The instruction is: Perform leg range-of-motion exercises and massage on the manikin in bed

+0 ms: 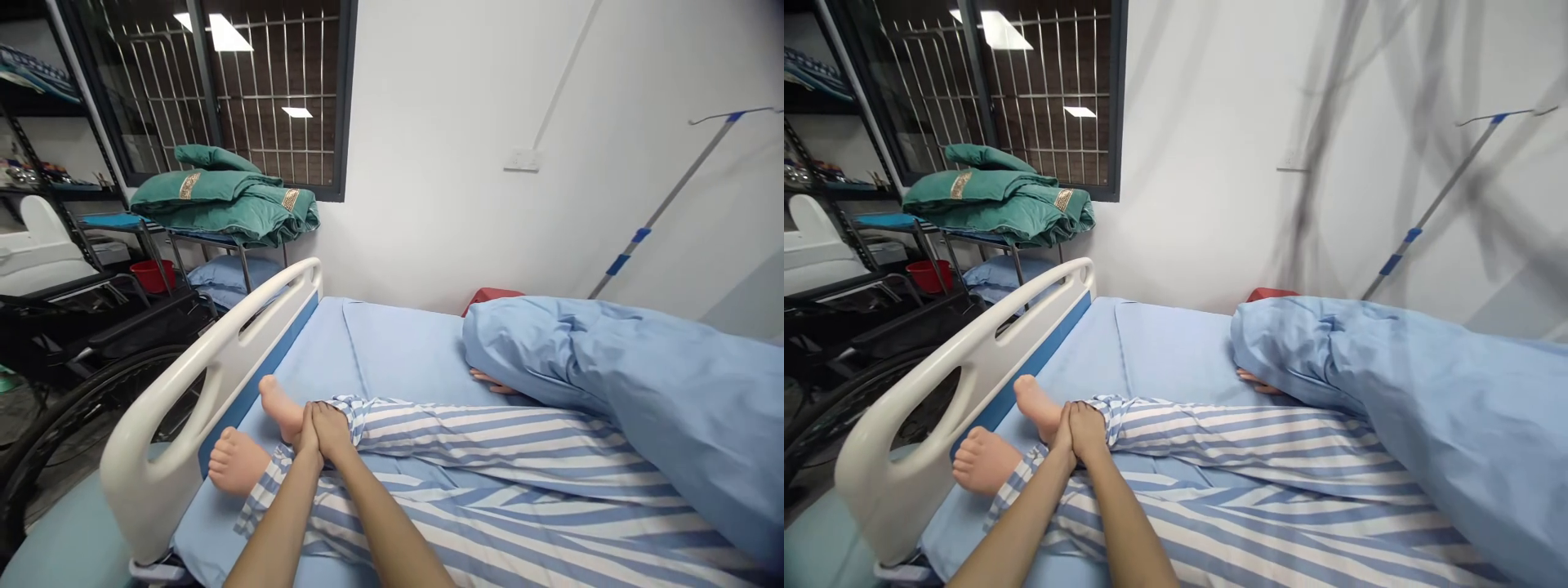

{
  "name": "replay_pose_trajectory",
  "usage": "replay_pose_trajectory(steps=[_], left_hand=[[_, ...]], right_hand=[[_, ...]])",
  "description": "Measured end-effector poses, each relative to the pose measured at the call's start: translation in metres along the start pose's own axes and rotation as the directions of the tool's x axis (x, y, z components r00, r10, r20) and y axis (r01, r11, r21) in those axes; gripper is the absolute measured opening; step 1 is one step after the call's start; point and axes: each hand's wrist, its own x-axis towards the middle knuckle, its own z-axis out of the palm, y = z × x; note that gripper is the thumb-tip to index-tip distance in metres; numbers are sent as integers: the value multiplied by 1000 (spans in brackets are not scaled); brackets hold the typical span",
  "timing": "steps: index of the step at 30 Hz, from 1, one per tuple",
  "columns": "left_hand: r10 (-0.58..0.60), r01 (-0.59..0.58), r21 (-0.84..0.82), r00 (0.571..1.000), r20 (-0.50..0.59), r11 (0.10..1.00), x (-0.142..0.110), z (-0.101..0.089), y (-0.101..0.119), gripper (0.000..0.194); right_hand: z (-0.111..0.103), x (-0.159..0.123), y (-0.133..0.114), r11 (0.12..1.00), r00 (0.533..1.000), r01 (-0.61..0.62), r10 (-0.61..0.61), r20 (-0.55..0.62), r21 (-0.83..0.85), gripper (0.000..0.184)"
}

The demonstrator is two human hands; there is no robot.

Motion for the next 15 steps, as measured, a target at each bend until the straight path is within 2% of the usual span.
replay_pose_trajectory(steps=[3, 8, 11, 13, 15], left_hand=[[107, -106, 24, 993, -59, 994, 2, 2, -6, 30], [185, -179, 53, 974, -127, 982, 2, 15, -15, 31], [175, -165, 78, 973, -150, 983, 7, 16, -19, 28], [120, -112, 64, 984, -134, 992, 6, 16, -19, 27], [-21, 21, -23, 1000, -18, 1000, -2, 21, -16, 27]], right_hand=[[-3, -2, 0, 997, 1000, -22, 21, 10, 69, 32], [-12, 9, 7, 992, 985, -16, -5, 173, 122, 31], [-15, 22, 11, 994, 965, -6, -25, 262, 113, 32], [-15, 30, 13, 995, 944, 1, -35, 327, 103, 37], [-15, 37, 15, 996, 924, 3, -36, 381, 87, 41]])
